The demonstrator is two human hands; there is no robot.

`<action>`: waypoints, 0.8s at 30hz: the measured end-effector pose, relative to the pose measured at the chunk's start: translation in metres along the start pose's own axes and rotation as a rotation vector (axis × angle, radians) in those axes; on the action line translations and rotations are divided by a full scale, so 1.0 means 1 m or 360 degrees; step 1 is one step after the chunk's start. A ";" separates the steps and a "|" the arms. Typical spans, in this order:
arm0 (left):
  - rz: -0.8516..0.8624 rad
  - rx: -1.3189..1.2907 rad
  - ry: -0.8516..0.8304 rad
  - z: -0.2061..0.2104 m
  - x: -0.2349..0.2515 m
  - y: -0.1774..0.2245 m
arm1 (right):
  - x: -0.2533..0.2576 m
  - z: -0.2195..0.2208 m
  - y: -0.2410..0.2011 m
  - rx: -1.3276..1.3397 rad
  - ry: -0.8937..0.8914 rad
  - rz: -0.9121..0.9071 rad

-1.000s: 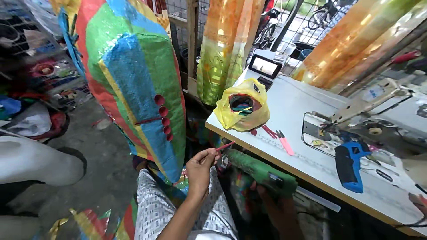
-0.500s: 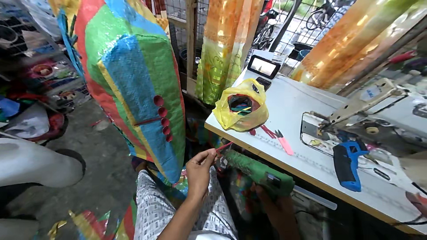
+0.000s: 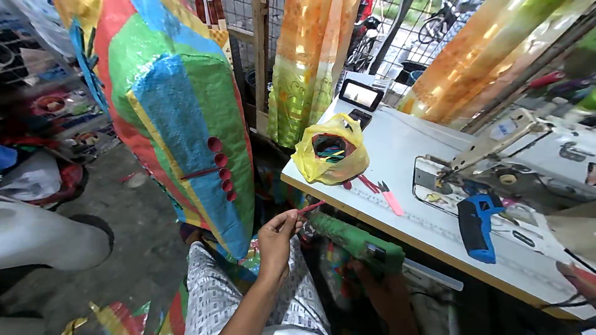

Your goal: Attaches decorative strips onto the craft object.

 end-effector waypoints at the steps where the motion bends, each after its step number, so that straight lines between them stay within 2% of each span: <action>1: 0.0004 0.0003 0.0001 0.000 0.000 0.000 | 0.000 0.001 0.001 -0.0015 -0.0010 -0.0017; 10: 0.0059 0.0056 0.0023 -0.003 0.000 0.000 | 0.001 0.000 0.005 -0.0062 -0.0008 -0.0046; 24: -0.0030 0.0047 0.0065 -0.004 0.002 0.000 | 0.005 -0.010 0.007 -0.0079 0.0087 -0.0030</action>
Point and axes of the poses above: each hand's wrist, its own x-axis towards the middle knuckle, its own z-axis out of the palm, y = z × x, the point moved 3 cm from there along x, towards the middle knuckle, and after that the axes turned 13 degrees about -z, right-handed, at the moved point
